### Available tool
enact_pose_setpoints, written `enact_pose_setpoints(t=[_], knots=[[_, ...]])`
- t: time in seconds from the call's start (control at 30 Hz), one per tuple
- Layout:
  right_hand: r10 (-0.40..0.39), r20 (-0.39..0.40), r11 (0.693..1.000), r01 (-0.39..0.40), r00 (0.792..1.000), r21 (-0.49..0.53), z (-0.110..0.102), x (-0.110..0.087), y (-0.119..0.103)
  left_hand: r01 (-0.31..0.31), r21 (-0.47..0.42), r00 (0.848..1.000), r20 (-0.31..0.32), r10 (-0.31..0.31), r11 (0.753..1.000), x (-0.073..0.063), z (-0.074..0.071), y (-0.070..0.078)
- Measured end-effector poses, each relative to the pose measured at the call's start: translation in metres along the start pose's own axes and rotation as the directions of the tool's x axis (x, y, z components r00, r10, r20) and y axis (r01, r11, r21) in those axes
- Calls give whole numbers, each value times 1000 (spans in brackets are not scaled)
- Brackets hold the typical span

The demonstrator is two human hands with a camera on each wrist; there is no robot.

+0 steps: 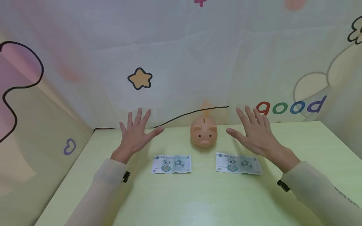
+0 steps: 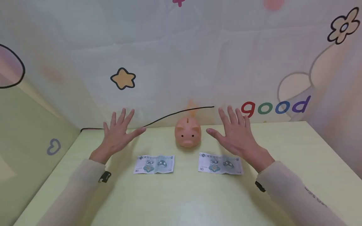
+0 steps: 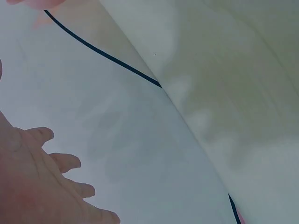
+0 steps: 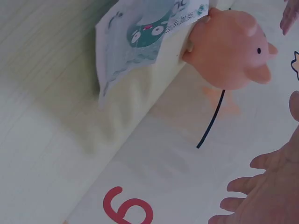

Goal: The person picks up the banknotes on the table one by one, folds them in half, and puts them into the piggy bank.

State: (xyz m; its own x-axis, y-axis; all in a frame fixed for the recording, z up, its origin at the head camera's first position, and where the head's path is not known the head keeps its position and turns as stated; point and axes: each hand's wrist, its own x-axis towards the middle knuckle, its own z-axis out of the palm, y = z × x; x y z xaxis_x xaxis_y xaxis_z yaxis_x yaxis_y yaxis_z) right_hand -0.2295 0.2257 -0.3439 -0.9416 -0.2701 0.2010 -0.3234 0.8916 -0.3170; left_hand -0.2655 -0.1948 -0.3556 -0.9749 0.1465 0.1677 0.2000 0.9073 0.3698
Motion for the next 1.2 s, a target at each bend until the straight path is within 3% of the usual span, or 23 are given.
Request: enact_pose_setpoints(t=[0.67,0.93,1.2], knots=[[-41,-70,989,51,997,142,-6,-11,-30,-57,-70,993,-104,49,996,-21,-30,0],[-71,-95,948,97,993,303,-10,-16,-47,-100,-163,984,-164,73,982,-31,-35,1],[-63,-203,923,135,977,361,-3,-16,-64,-106,-248,978,-203,55,963,-42,-37,-9]])
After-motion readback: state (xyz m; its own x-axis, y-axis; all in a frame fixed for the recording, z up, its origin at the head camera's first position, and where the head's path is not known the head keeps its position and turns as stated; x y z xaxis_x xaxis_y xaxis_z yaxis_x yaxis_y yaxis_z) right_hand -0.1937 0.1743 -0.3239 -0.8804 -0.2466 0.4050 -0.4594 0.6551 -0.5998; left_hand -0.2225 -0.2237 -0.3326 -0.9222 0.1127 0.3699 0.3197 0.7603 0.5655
